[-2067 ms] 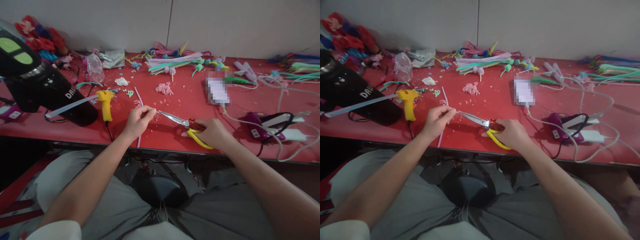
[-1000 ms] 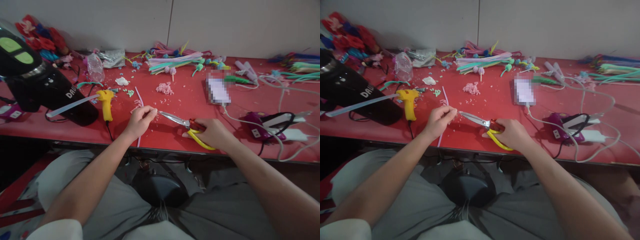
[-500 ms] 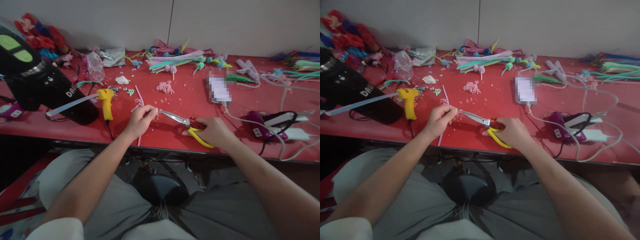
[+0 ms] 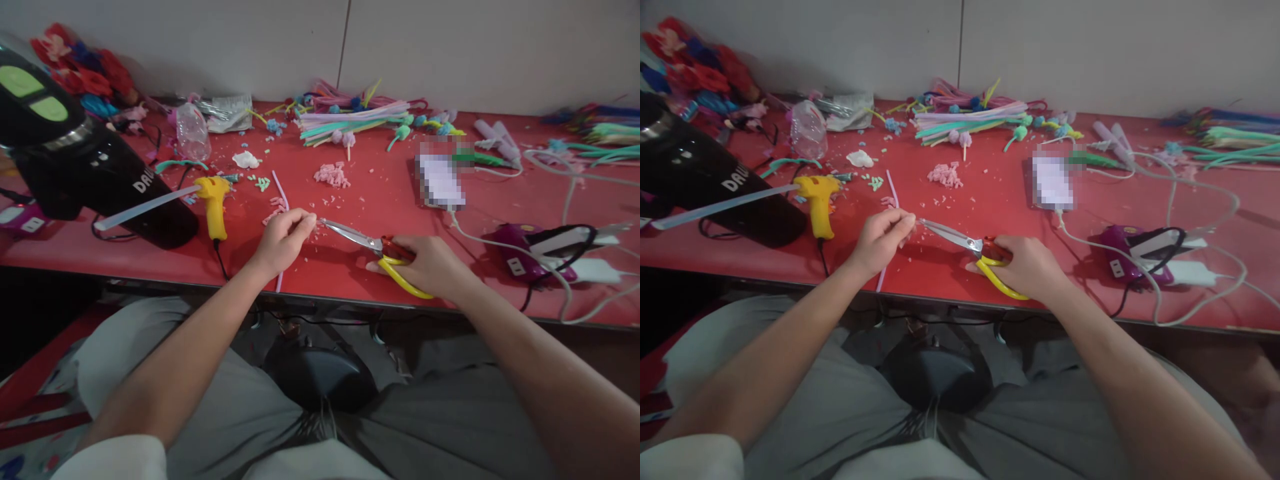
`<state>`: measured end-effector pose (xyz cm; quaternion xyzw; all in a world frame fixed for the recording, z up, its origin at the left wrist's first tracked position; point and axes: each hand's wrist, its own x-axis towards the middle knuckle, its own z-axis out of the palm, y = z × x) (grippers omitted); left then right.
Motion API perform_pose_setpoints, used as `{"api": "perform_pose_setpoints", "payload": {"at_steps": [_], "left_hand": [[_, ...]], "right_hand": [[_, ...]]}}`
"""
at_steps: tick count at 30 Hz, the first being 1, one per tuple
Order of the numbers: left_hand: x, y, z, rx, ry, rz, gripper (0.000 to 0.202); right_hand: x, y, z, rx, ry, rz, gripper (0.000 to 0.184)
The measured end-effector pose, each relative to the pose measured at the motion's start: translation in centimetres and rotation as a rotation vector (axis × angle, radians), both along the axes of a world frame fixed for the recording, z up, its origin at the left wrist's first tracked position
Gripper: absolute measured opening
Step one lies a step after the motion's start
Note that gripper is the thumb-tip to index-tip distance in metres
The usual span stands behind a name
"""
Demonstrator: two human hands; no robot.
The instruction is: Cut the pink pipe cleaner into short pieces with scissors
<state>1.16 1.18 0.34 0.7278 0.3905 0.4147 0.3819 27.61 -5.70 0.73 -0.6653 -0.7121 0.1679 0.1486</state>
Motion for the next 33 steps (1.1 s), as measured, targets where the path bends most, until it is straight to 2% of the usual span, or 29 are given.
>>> {"api": "perform_pose_setpoints", "payload": {"at_steps": [14, 21, 33], "left_hand": [[0.00, -0.01, -0.01, 0.012, 0.021, 0.016, 0.031], [0.01, -0.11, 0.11, 0.026, 0.038, 0.016, 0.033], [0.10, -0.22, 0.12, 0.063, 0.087, 0.018, 0.032]], "right_hand": [[-0.34, 0.31, 0.31, -0.025, -0.032, -0.057, 0.067], [-0.01, -0.26, 0.11, 0.004, -0.005, -0.005, 0.061], [-0.56, -0.20, 0.40, -0.005, -0.014, -0.049, 0.065]]}}
